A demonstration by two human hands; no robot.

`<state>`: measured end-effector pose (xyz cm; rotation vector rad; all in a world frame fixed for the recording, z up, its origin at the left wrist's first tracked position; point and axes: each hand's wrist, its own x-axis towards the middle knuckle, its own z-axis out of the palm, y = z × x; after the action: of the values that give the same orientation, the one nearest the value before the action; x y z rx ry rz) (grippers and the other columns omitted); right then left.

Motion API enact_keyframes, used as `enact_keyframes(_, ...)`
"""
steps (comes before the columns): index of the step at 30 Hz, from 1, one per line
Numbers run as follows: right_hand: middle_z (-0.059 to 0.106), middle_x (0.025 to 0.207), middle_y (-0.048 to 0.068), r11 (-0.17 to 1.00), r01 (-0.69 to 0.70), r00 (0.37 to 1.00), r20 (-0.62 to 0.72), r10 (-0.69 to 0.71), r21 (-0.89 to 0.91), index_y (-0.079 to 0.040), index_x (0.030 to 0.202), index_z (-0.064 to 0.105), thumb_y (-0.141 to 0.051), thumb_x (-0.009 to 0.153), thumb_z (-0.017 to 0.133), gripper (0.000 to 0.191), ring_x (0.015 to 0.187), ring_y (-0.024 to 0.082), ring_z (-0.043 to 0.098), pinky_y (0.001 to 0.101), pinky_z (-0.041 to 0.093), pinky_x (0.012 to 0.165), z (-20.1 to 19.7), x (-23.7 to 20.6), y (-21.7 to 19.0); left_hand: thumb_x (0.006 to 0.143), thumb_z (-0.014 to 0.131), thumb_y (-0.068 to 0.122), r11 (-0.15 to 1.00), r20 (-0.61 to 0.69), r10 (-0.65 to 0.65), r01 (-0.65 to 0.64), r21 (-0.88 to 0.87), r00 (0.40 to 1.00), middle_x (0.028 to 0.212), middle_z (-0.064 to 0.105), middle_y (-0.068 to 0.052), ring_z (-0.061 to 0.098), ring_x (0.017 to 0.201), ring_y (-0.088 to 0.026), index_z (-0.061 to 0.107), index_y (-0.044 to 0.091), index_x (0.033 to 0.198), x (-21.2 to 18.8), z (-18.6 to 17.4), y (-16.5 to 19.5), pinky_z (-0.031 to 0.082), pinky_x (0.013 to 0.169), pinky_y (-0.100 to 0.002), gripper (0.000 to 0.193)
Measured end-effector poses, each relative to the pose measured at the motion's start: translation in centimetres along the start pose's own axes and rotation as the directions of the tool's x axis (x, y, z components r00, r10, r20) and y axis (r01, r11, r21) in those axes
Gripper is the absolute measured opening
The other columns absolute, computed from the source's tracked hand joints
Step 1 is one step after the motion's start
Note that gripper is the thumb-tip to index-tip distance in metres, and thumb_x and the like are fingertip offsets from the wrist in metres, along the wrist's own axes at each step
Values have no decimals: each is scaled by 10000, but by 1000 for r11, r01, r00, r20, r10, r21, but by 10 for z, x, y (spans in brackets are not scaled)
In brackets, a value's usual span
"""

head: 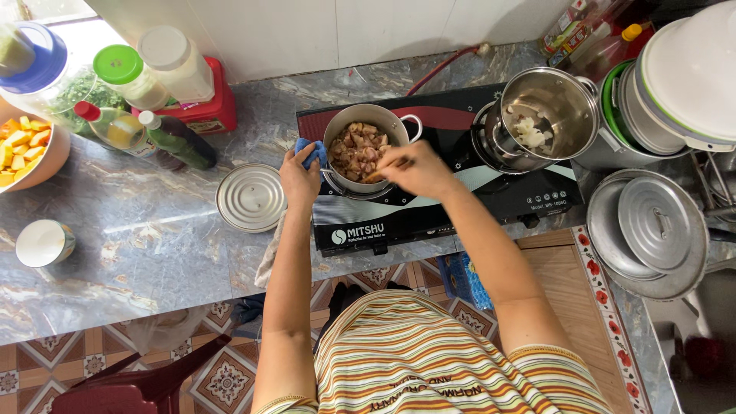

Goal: The person mixes raw cut meat in a pot by hand, places the pot on a gas stove, and turns on the burner. They take a container of fried food and a bowl of white liquid from the refrigerator, stir the white substance with chopsticks, add portions of it into a second pot on the stove, and stir the meat as it cooks.

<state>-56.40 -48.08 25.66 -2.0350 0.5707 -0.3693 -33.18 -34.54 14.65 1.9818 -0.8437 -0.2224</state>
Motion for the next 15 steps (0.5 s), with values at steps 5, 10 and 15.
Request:
enact_keyframes(5, 749, 863, 73, 946, 273, 950, -109, -294, -173, -34, 991, 768, -44, 895, 709, 113, 686, 94, 644, 267, 540, 648, 30, 5, 27, 840, 745, 85, 999, -1, -3, 3, 46, 1000, 1216, 675, -165, 676, 1046, -384, 767, 152, 1190, 1, -2, 2, 530, 906, -439, 357)
enact_keyframes(10, 725, 785, 76, 990, 141, 930, -345, -126, 18, -14, 986, 734, -28, 930, 711, 62, 674, 102, 649, 270, 531, 613, 12, -5, 44, 851, 744, 99, 999, 15, -3, 3, 51, 1000, 1178, 672, -169, 670, 1032, -395, 762, 155, 1210, 1, 1, 0, 532, 911, -448, 364)
enact_keyframes(15, 741, 776, 51, 992, 121, 885, -456, -88, 43, -18, 962, 693, -56, 990, 672, 51, 725, 87, 747, 248, 574, 646, -19, -2, 57, 836, 760, 112, 999, -18, 6, -5, 38, 1000, 1188, 678, -165, 667, 1050, -392, 772, 165, 1184, 3, 8, -7, 526, 925, -446, 353)
